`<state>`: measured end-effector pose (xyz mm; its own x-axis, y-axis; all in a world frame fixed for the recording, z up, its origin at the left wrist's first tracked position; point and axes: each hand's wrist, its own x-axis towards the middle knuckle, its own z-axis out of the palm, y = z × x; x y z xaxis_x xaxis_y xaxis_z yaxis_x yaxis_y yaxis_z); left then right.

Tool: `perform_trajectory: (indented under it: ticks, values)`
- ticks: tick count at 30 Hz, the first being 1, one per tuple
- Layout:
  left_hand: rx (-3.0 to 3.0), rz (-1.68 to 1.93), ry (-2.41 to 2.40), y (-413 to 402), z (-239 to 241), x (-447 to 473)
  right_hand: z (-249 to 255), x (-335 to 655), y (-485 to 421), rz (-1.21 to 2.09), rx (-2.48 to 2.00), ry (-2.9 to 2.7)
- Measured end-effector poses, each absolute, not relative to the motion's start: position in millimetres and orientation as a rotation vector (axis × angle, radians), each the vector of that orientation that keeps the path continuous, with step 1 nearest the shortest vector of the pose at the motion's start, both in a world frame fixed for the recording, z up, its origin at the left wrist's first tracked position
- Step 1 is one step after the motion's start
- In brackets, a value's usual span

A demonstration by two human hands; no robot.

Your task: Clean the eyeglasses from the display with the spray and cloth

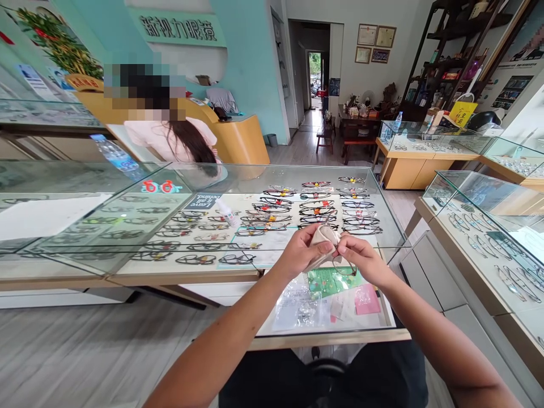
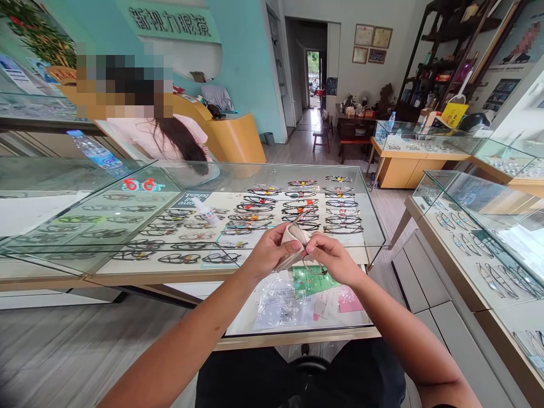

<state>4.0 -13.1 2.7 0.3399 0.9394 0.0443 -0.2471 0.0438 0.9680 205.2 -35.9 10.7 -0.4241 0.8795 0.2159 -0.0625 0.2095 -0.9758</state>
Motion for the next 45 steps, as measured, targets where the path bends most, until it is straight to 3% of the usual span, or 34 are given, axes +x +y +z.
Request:
perform_trajectory:
  ticks: [45]
  values:
    - [1.379, 1.192, 0.799, -12, 6, -2, 2, 202, -33, 1.502, -0.710, -1.542]
